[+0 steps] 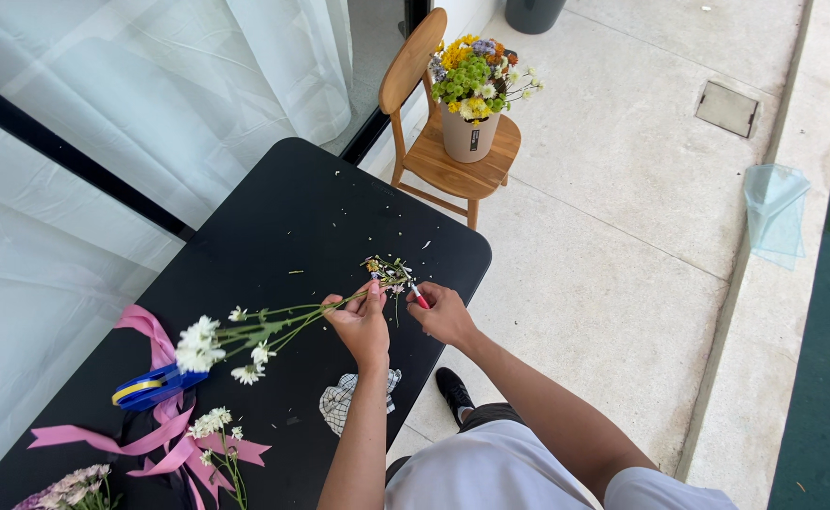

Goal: The person trims flower stems with shears and wipes them with a cloth before placing them into a bouquet on a chair.

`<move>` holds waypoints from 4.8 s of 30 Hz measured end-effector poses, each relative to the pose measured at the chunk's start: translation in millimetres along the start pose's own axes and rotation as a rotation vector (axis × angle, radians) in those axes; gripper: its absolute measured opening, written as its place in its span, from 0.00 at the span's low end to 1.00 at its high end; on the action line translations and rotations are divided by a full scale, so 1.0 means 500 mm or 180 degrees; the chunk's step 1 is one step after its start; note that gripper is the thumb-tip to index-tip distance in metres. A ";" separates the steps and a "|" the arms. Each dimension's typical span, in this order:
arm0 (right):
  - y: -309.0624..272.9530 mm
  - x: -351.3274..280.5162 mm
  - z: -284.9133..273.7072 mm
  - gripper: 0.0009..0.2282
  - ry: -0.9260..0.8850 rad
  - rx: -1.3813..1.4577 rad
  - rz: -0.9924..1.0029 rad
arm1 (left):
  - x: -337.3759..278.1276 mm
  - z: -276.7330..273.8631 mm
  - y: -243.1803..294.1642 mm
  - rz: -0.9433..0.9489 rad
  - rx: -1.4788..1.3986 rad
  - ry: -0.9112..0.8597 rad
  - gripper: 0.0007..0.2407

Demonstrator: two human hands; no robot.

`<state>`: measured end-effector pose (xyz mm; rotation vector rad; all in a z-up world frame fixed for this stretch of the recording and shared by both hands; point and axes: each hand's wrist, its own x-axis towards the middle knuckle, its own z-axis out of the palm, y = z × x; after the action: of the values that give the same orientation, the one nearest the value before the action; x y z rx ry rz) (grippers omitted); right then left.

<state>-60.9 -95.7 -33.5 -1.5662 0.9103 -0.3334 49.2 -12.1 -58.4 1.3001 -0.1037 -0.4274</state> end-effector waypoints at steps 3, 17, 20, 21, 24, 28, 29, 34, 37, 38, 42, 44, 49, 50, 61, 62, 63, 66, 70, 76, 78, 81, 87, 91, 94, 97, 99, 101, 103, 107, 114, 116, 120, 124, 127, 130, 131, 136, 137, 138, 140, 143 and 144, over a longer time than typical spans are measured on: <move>0.038 0.028 0.006 0.18 -0.0066 -0.0504 0.0235 | 0.018 -0.025 -0.014 -0.0072 0.0333 -0.0279 0.19; 0.346 0.145 0.068 0.29 -0.1080 -0.3471 0.0233 | -0.016 -0.084 0.096 0.0295 0.2834 -0.0640 0.16; 0.393 0.174 0.085 0.28 -0.1340 -0.3878 -0.0370 | -0.026 -0.082 0.116 0.0501 0.3168 -0.0522 0.17; 0.406 0.181 0.090 0.23 -0.1365 -0.4192 -0.0684 | -0.034 -0.078 0.135 0.0470 0.3066 -0.0594 0.16; 0.427 0.201 0.103 0.18 -0.1562 -0.4622 -0.1272 | -0.050 -0.069 0.166 0.0456 0.2996 -0.0606 0.15; 0.440 0.227 0.112 0.13 -0.1697 -0.4994 -0.2144 | -0.050 -0.063 0.180 0.0409 0.3031 -0.0518 0.15; 0.434 0.231 0.112 0.13 -0.1729 -0.4998 -0.2178 | -0.050 -0.062 0.181 0.0396 0.3027 -0.0475 0.15; 0.348 0.253 0.109 0.12 -0.1606 -0.3790 -0.1433 | -0.055 -0.040 0.238 0.0418 0.2893 -0.0462 0.14; 0.299 0.289 0.123 0.13 -0.1080 -0.1599 -0.0810 | -0.046 -0.039 0.237 0.0447 0.2990 -0.0452 0.15; 0.227 0.276 0.110 0.13 -0.1078 -0.1601 -0.0821 | -0.044 -0.038 0.236 0.0456 0.2986 -0.0447 0.15; -0.025 0.216 0.044 0.17 -0.1763 0.0704 -0.0990 | -0.046 -0.019 0.242 0.0504 0.3068 -0.0448 0.15; -0.100 0.196 0.021 0.19 -0.2048 0.1137 -0.1078 | -0.053 -0.001 0.264 0.0542 0.3124 -0.0483 0.15; -0.124 0.192 0.020 0.10 -0.1626 0.1338 -0.1480 | -0.027 0.008 0.200 0.0834 0.3306 -0.0730 0.08; -0.133 0.193 0.016 0.10 -0.1597 0.1339 -0.1504 | -0.033 0.023 0.223 0.0864 0.3304 -0.0754 0.08; -0.210 0.210 -0.088 0.03 -0.1161 0.1366 -0.1574 | -0.040 0.067 0.205 0.0722 0.2533 -0.1157 0.10; -0.215 0.212 -0.097 0.03 -0.1137 0.1358 -0.1575 | -0.039 0.068 0.200 0.0724 0.2524 -0.1181 0.10; -0.222 0.215 -0.105 0.02 -0.1106 0.1353 -0.1653 | -0.037 0.069 0.196 0.0705 0.2521 -0.1206 0.10; -0.240 0.213 -0.124 0.02 -0.1032 0.1341 -0.1801 | -0.035 0.078 0.188 0.0721 0.2453 -0.1249 0.09; -0.263 0.194 -0.137 0.02 -0.1004 0.1281 -0.1920 | -0.035 0.083 0.190 0.0640 0.2281 -0.1276 0.09; -0.247 0.193 -0.129 0.02 -0.1045 0.1262 -0.1931 | -0.046 0.079 0.210 0.0785 0.2247 -0.1225 0.08; -0.242 0.198 -0.125 0.02 -0.1074 0.1238 -0.1940 | -0.043 0.071 0.206 0.0719 0.2267 -0.1177 0.08; -0.243 0.192 -0.119 0.02 -0.1127 0.1227 -0.1911 | -0.046 0.059 0.198 0.0695 0.2215 -0.1114 0.07; -0.210 0.192 -0.096 0.01 -0.1383 0.1340 -0.1656 | -0.070 0.032 0.189 0.1070 0.2032 -0.0828 0.05; -0.182 0.200 -0.068 0.10 -0.1478 0.1122 -0.1458 | -0.089 -0.003 0.180 0.1136 0.1881 -0.0582 0.03; -0.212 0.160 -0.046 0.13 -0.1485 0.0897 -0.1427 | -0.109 -0.029 0.184 0.0970 0.1696 -0.0393 0.03; -0.218 0.162 -0.020 0.18 -0.1657 0.0905 -0.1334 | -0.114 -0.050 0.162 0.0917 0.1585 -0.0190 0.03; -0.222 0.157 -0.002 0.18 -0.1777 0.0876 -0.1266 | -0.130 -0.060 0.171 0.0888 0.1520 -0.0066 0.03; -0.232 0.152 0.012 0.18 -0.1842 0.0841 -0.1214 | -0.137 -0.067 0.172 0.0872 0.1442 0.0006 0.03; -0.244 0.146 0.024 0.16 -0.1994 0.0996 -0.1175 | -0.138 -0.075 0.163 0.0977 0.1442 0.0250 0.05; -0.237 0.146 0.035 0.16 -0.2036 0.1091 -0.1142 | -0.141 -0.090 0.165 0.0967 0.1568 0.0205 0.03; -0.206 0.111 0.056 0.10 -0.2656 0.1131 -0.1240 | -0.136 -0.139 0.100 0.0769 0.1836 0.0343 0.04; -0.188 0.094 0.060 0.07 -0.2817 0.1101 -0.1285 | -0.146 -0.156 0.077 0.0714 0.1944 0.0395 0.04; -0.140 0.088 0.049 0.05 -0.3331 0.0465 -0.1441 | -0.179 -0.181 0.013 0.0637 0.2094 0.0369 0.03; -0.067 0.130 0.065 0.12 -0.4175 0.0180 -0.0402 | -0.198 -0.195 -0.036 0.0643 0.2288 0.0430 0.02; 0.030 0.172 0.071 0.11 -0.4286 0.0665 -0.0349 | -0.201 -0.210 -0.064 0.0901 0.2504 0.0595 0.04; 0.130 0.225 0.081 0.12 -0.4387 0.1377 -0.0258 | -0.211 -0.212 -0.048 0.1101 0.2259 0.0500 0.04; 0.049 0.176 0.089 0.12 -0.4456 0.1373 -0.0242 | -0.215 -0.206 -0.034 0.1091 0.2274 0.0569 0.04; -0.124 0.090 0.122 0.07 -0.3682 0.0101 -0.1145 | -0.232 -0.187 0.031 0.0870 0.1838 0.0600 0.04; -0.133 0.089 0.125 0.07 -0.3740 0.0091 -0.1125 | -0.235 -0.188 0.034 0.0846 0.1836 0.0657 0.04; -0.141 0.088 0.128 0.07 -0.3676 0.0232 -0.0952 | -0.238 -0.189 0.037 0.0860 0.1827 0.0688 0.04; -0.147 0.092 0.141 0.08 -0.3664 0.0357 -0.0774 | -0.241 -0.193 0.043 0.0869 0.1819 0.0777 0.04; -0.130 0.098 0.165 0.08 -0.3589 0.0375 -0.0671 | -0.248 -0.199 0.053 0.0866 0.1933 0.0894 0.04; -0.122 0.099 0.175 0.08 -0.3601 0.0360 -0.0653 | -0.251 -0.199 0.060 0.0884 0.1909 0.0989 0.05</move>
<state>51.8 -71.4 -10.3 -1.4262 -0.1475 0.3546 -27.4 130.1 -37.1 1.8951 -0.1558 0.0607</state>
